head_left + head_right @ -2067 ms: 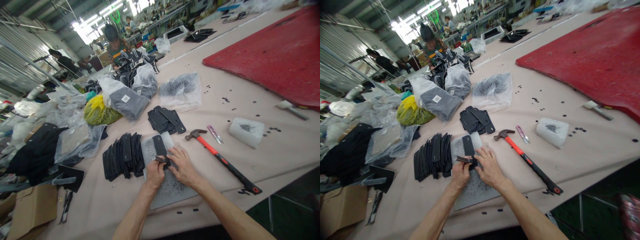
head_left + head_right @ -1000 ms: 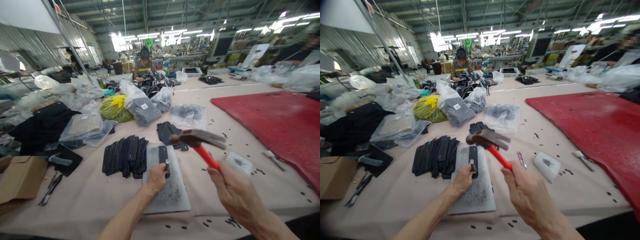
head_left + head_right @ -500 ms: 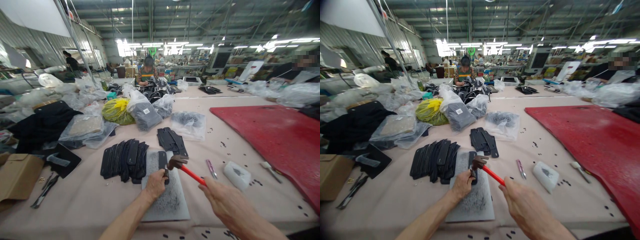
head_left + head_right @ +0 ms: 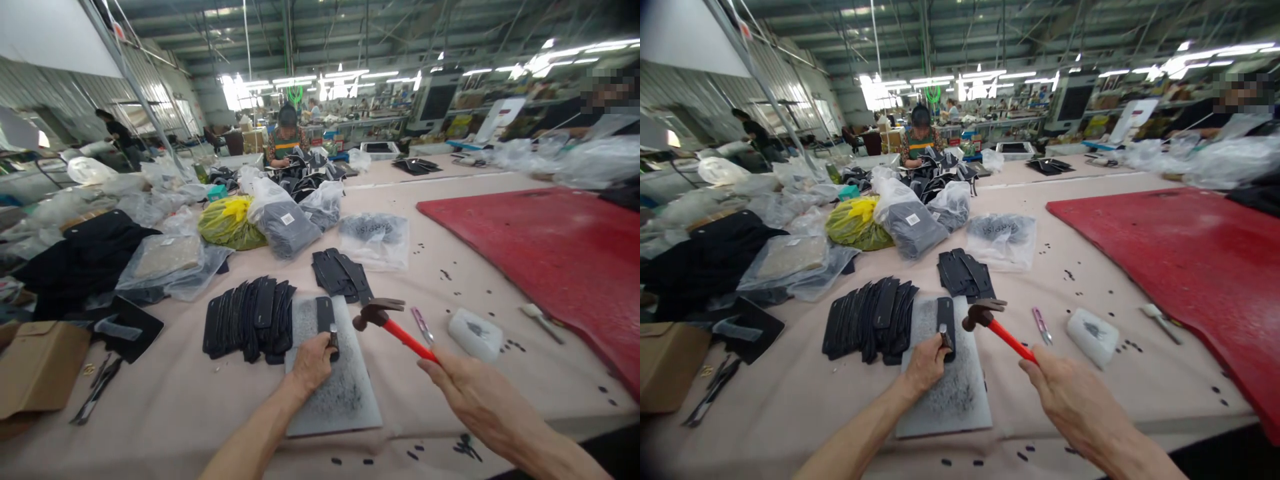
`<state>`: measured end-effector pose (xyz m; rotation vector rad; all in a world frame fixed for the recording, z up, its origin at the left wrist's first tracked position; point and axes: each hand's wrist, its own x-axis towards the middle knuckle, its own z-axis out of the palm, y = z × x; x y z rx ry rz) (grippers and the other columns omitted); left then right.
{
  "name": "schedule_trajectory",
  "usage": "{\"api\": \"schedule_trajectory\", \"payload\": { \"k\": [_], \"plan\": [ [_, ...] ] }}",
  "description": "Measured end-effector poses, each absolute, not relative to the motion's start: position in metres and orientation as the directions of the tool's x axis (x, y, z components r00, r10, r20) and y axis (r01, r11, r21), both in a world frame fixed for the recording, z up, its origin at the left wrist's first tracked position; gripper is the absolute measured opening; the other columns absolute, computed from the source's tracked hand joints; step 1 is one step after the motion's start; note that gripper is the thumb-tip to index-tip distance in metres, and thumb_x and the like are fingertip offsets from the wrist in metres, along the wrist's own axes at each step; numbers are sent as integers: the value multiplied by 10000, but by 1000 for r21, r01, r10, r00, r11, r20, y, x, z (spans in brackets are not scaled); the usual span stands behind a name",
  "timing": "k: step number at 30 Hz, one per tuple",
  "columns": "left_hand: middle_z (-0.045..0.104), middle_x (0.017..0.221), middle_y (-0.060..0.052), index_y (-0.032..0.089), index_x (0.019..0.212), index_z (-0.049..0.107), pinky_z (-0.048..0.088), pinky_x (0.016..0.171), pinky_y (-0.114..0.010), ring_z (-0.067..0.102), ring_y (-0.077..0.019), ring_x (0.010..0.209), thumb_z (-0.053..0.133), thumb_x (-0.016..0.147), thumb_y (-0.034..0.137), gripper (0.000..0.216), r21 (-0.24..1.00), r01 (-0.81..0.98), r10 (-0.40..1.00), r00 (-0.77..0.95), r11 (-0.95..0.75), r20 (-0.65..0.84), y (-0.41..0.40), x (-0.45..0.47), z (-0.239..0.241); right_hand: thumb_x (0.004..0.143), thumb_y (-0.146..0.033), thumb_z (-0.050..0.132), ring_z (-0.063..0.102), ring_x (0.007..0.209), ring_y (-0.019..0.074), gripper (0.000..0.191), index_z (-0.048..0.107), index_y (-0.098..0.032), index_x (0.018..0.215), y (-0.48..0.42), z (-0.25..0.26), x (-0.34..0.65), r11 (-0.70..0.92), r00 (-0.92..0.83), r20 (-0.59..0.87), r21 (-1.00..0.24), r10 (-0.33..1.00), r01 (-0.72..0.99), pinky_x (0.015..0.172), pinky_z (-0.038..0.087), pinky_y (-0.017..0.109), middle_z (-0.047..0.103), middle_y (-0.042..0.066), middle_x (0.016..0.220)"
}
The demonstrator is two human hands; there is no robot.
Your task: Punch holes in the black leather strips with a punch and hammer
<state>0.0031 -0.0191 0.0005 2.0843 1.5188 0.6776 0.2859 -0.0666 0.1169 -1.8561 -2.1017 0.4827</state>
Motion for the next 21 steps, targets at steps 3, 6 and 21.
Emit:
{"api": "schedule_trajectory", "payload": {
  "k": [3, 6, 21],
  "plan": [
    [693, 834, -38, 220, 858, 581, 486, 755, -290, 657, -201, 823, 507, 857, 128, 117, 646, 711, 957, 265, -277, 118, -19, 2, -4, 935, -501, 311, 546, 553, 185, 411, 458, -237, 657, -65, 68, 305, -65, -43, -180, -553, 983, 831, 519, 329, 299, 571, 20, 586],
    [705, 863, -47, 217, 898, 603, 510, 806, -310, 665, -206, 857, 503, 866, 140, 130, 674, 688, 959, 258, -269, 119, -18, 0, -11, 944, -420, 297, 573, 622, 197, 372, 490, -222, 696, -66, 19, 305, -212, 86, -277, -466, 957, 859, 567, 378, 298, 595, 41, 643],
    [736, 984, -64, 184, 976, 659, 530, 841, -316, 682, -197, 918, 466, 895, 227, 214, 837, 525, 986, 130, -154, 100, -12, -4, -3, 777, -150, 596, 459, 1135, 256, 337, 630, -258, 1095, -38, 12, 156, 189, -143, 123, -637, 982, 748, 985, 320, 409, 589, 51, 1196]
  ]
}}
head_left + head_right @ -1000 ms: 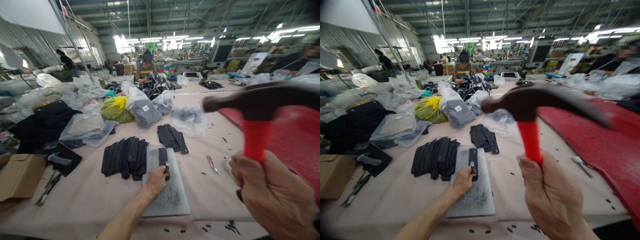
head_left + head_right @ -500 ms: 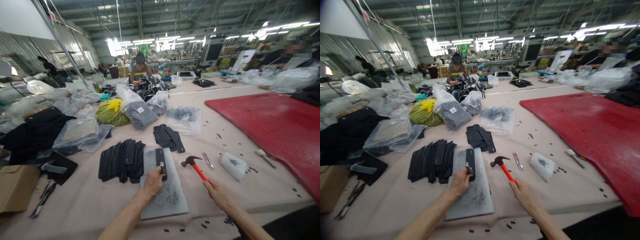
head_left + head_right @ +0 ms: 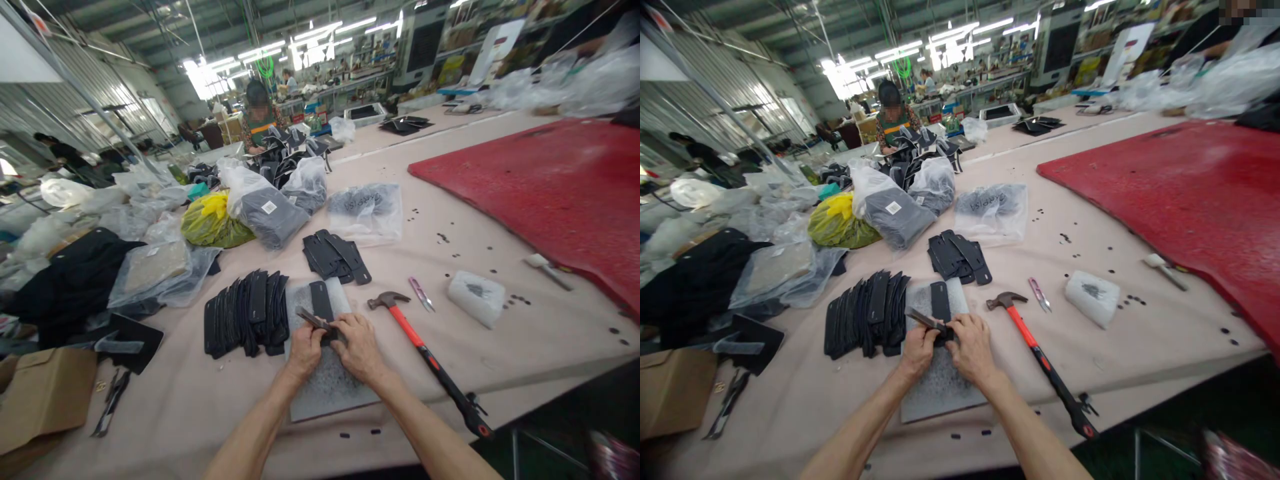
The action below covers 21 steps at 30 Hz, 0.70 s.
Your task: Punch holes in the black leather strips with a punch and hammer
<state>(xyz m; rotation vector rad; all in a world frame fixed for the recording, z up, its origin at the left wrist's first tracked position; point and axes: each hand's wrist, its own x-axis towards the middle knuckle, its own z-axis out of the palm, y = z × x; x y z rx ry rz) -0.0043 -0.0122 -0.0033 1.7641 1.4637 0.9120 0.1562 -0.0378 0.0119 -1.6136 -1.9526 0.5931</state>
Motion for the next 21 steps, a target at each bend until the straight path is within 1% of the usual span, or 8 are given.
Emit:
{"api": "schedule_trajectory", "payload": {
  "k": [2, 4, 8, 11, 13, 15, 17, 21],
  "plan": [
    [736, 906, -63, 174, 922, 652, 525, 779, -314, 682, -204, 846, 473, 903, 282, 211, 869, 493, 997, -39, -41, 70, -7, -8, -1, 763, -148, 604, 450, 1148, 265, 341, 632, -256, 1085, -39, 11, 156, 158, -117, 107, -642, 987, 750, 994, 304, 417, 589, 53, 1199],
    [728, 841, -60, 167, 882, 643, 515, 741, -314, 676, -208, 792, 486, 900, 323, 222, 880, 474, 988, -146, 25, 51, -2, -12, 0, 755, -140, 599, 449, 1148, 267, 339, 629, -254, 1072, -39, 11, 157, 138, -102, 93, -644, 990, 752, 992, 301, 419, 590, 50, 1197],
    [726, 816, -56, 167, 861, 657, 502, 720, -298, 674, -204, 774, 508, 886, 329, 221, 882, 472, 995, -92, 5, 44, -1, -15, 1, 750, -135, 588, 459, 1128, 257, 318, 621, -253, 1044, -39, 11, 156, 145, -104, 102, -632, 989, 762, 981, 303, 402, 591, 42, 1185],
    [740, 879, -62, 176, 907, 678, 507, 750, -294, 684, -205, 831, 509, 892, 324, 225, 889, 457, 997, -51, -35, 65, -7, -13, -1, 755, -161, 595, 468, 1104, 257, 301, 606, -239, 1046, -39, 14, 152, 155, -109, 113, -596, 988, 787, 972, 302, 396, 596, 50, 1152],
    [745, 929, -72, 179, 948, 685, 512, 794, -309, 688, -213, 884, 492, 904, 329, 248, 894, 445, 993, -77, -44, 88, -12, -12, -4, 765, -230, 623, 467, 1099, 271, 316, 588, -222, 1080, -38, 17, 147, 145, -96, 118, -560, 988, 816, 973, 298, 410, 592, 69, 1143],
    [743, 953, -88, 173, 962, 687, 511, 826, -330, 685, -229, 922, 476, 912, 342, 276, 887, 459, 982, -141, -47, 124, -16, -13, -8, 761, -320, 659, 462, 1106, 296, 400, 567, -195, 1129, -36, 19, 140, 117, -61, 124, -516, 990, 849, 977, 294, 434, 575, 100, 1163],
    [738, 930, -99, 164, 939, 684, 512, 812, -338, 685, -240, 904, 474, 909, 356, 286, 876, 481, 967, -202, -41, 156, -18, -14, -10, 742, -368, 685, 459, 1113, 316, 481, 554, -168, 1160, -34, 20, 133, 82, -23, 127, -483, 992, 872, 977, 295, 451, 554, 131, 1196],
    [724, 812, -80, 165, 871, 658, 506, 710, -308, 678, -226, 774, 486, 893, 351, 255, 879, 476, 955, -256, -11, 151, -19, -15, -8, 721, -311, 680, 456, 1136, 332, 502, 548, -138, 1174, -30, 17, 124, 45, 14, 120, -471, 993, 881, 980, 302, 450, 533, 156, 1238]
  ]
}}
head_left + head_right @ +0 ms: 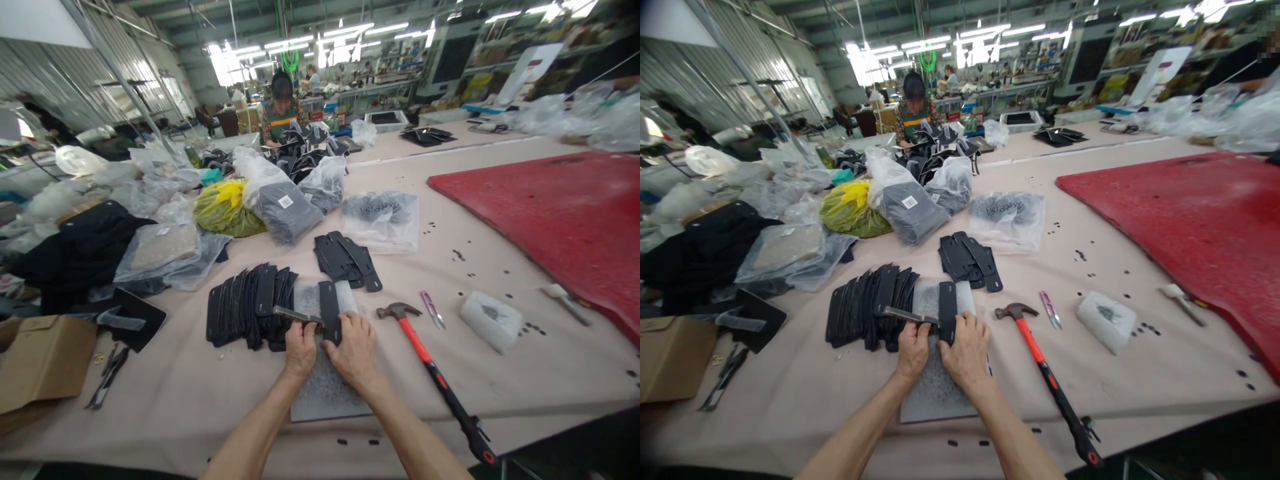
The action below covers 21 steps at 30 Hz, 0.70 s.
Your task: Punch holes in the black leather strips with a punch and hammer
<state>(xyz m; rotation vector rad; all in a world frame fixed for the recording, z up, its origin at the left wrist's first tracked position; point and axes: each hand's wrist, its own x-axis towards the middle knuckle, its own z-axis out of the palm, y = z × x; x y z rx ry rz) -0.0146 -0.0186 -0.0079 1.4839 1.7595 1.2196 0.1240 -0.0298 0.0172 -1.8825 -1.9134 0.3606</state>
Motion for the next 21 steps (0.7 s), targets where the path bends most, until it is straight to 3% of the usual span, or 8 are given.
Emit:
{"api": "schedule_trajectory", "payload": {
  "k": [5, 14, 18, 21],
  "plan": [
    [711, 784, -57, 181, 847, 643, 488, 693, -287, 665, -210, 747, 500, 871, 330, 208, 899, 437, 957, -262, 5, 123, -18, -14, -4, 702, -259, 653, 449, 1160, 348, 479, 548, -136, 1154, -33, 12, 125, -4, 63, 110, -476, 992, 880, 985, 312, 461, 532, 160, 1247],
    [703, 768, -54, 179, 846, 637, 470, 678, -286, 653, -205, 721, 503, 872, 336, 208, 923, 382, 955, -288, 44, 74, -17, -17, -8, 645, -250, 652, 466, 1138, 386, 282, 561, -184, 904, -27, 6, 127, -180, 224, 13, -549, 975, 817, 935, 346, 478, 537, 184, 1214],
    [698, 742, -51, 179, 832, 631, 464, 660, -286, 650, -205, 697, 502, 874, 333, 205, 932, 357, 955, -293, 59, 52, -17, -18, -10, 708, -235, 569, 532, 1014, 329, 69, 519, -225, 754, -25, 8, 137, -204, 243, -13, -586, 970, 784, 847, 375, 428, 615, 120, 986],
    [702, 747, -51, 182, 830, 632, 466, 658, -281, 655, -207, 708, 501, 873, 323, 197, 942, 332, 952, -300, 55, 51, -17, -18, -11, 752, -292, 531, 576, 803, 267, 87, 484, -239, 701, -21, 10, 153, -200, 238, -23, -619, 971, 759, 713, 398, 368, 608, 59, 756]
  ]
}}
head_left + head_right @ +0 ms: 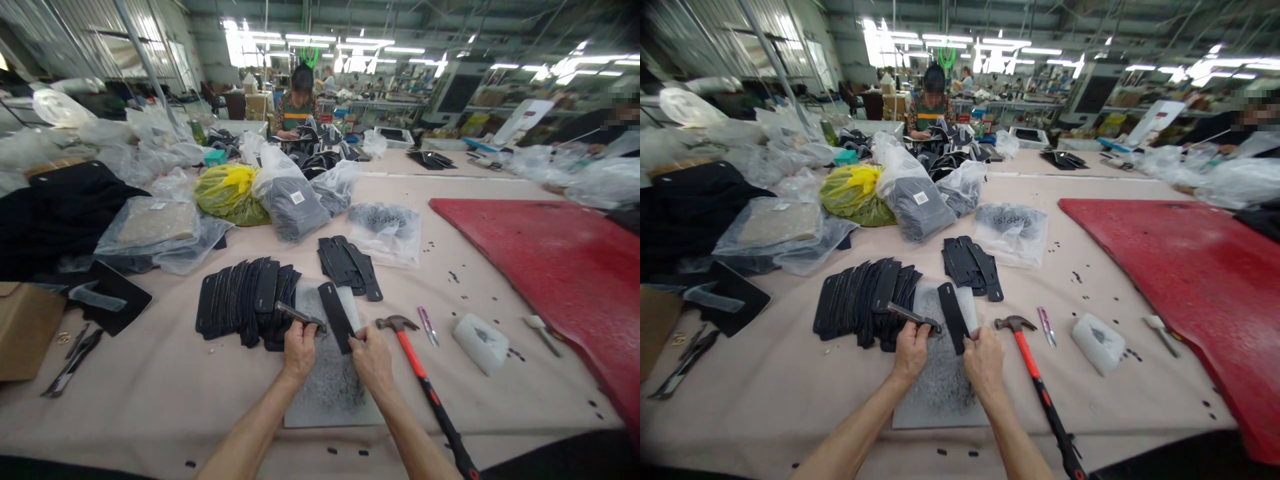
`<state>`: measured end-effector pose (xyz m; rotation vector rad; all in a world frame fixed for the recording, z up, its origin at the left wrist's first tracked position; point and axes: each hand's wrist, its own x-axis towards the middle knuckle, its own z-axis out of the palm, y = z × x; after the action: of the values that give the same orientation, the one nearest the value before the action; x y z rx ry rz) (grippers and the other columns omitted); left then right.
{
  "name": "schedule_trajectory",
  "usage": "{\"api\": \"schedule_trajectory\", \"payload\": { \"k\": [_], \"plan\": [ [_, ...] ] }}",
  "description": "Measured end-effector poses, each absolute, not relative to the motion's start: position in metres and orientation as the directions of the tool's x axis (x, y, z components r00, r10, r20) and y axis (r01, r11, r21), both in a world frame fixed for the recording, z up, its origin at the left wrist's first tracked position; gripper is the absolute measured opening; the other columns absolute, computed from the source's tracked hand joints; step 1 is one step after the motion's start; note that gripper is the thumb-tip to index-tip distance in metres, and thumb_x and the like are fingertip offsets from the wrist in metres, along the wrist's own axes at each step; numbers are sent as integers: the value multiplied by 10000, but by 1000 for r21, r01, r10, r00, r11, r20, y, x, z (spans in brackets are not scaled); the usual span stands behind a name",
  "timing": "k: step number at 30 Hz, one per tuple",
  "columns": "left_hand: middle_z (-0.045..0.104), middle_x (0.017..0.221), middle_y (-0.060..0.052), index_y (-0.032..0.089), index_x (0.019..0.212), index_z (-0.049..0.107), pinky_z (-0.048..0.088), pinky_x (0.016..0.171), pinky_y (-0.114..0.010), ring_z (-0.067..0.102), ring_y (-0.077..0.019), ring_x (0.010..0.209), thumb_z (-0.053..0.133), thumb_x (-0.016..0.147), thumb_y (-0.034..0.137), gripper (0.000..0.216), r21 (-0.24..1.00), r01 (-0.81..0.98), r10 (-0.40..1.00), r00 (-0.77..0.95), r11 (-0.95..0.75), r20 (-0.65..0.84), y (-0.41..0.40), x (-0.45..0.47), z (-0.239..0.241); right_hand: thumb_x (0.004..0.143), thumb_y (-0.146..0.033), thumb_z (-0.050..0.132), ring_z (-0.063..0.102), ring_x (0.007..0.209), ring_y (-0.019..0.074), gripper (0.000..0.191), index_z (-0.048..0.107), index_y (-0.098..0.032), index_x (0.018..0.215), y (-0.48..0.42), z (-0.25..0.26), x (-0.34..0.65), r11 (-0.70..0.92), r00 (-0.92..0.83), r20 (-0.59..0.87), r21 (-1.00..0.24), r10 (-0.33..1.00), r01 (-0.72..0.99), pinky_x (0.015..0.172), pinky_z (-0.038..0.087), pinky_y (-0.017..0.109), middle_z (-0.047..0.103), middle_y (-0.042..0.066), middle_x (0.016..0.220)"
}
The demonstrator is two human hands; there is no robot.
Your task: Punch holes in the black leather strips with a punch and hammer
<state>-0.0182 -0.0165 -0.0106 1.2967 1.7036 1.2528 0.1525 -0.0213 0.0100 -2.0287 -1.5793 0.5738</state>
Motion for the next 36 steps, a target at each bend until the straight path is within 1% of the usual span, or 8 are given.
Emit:
{"api": "schedule_trajectory", "payload": {
  "k": [8, 12, 14, 17, 21, 26, 32, 36],
  "plan": [
    [699, 753, -36, 192, 859, 632, 461, 664, -254, 647, -183, 704, 482, 869, 250, 162, 943, 323, 962, -273, 85, 7, -18, -15, -13, 760, -515, 519, 563, 553, 199, 308, 527, -208, 757, 55, 28, 186, -136, 246, 16, -797, 969, 589, 568, 434, 322, 576, 1, 578],
    [696, 763, -34, 181, 864, 647, 476, 696, -264, 643, -183, 727, 504, 845, 230, 153, 966, 249, 961, -276, 67, 5, -17, -16, -10, 703, -516, 571, 607, 899, 279, 453, 578, -141, 957, 86, 43, 183, -96, 294, 94, -815, 951, 572, 798, 459, 411, 658, 140, 915],
    [690, 764, -37, 164, 856, 646, 498, 685, -278, 642, -186, 716, 535, 839, 268, 153, 992, 91, 962, -266, 87, -60, -18, -17, -7, 689, -477, 584, 571, 1032, 292, 476, 600, -133, 1017, 78, 46, 174, -59, 257, 110, -820, 960, 569, 893, 430, 429, 641, 167, 1067],
    [685, 789, -44, 141, 880, 629, 538, 633, -294, 647, -183, 684, 616, 816, 366, 235, 949, -281, 945, -243, 146, -217, -25, -20, 3, 760, -436, 532, 625, 924, 240, 372, 655, -170, 989, 41, 44, 153, -24, 105, 34, -862, 994, 505, 848, 471, 380, 688, 95, 987],
    [704, 830, -51, 141, 883, 614, 566, 650, -291, 686, -186, 728, 737, 752, 418, 330, 748, -648, 894, -241, 142, -379, -42, -28, 27, 822, -382, 524, 640, 913, 218, 277, 687, -196, 947, -12, 47, 124, -48, -110, -89, -943, 990, 330, 837, 478, 342, 710, 55, 948],
    [724, 798, -82, 120, 819, 651, 581, 652, -259, 708, -179, 728, 722, 808, 320, 213, 519, -839, 848, -150, 163, -509, -69, -38, 51, 841, -350, 518, 628, 916, 210, 230, 684, -215, 928, -38, 65, 105, 5, -256, -62, -967, 965, 256, 820, 472, 326, 697, 34, 935],
    [722, 740, -107, 69, 786, 672, 585, 596, -224, 713, -162, 674, 514, 939, 146, 233, 372, -909, 708, -137, 188, -692, -83, -39, 64, 867, -355, 482, 606, 872, 219, 239, 653, -207, 944, -18, 56, 135, 179, -137, 126, -842, 983, 509, 787, 459, 341, 669, 69, 958],
    [728, 719, -94, 91, 767, 666, 588, 576, -213, 717, -152, 653, 417, 945, 55, 309, 331, -924, 624, -145, 192, -767, -109, -55, 69, 835, -319, 479, 608, 869, 251, 258, 660, -165, 935, 20, 32, 205, -7, 127, 169, -578, 977, 816, 837, 448, 385, 661, 138, 982]
  ]
}}
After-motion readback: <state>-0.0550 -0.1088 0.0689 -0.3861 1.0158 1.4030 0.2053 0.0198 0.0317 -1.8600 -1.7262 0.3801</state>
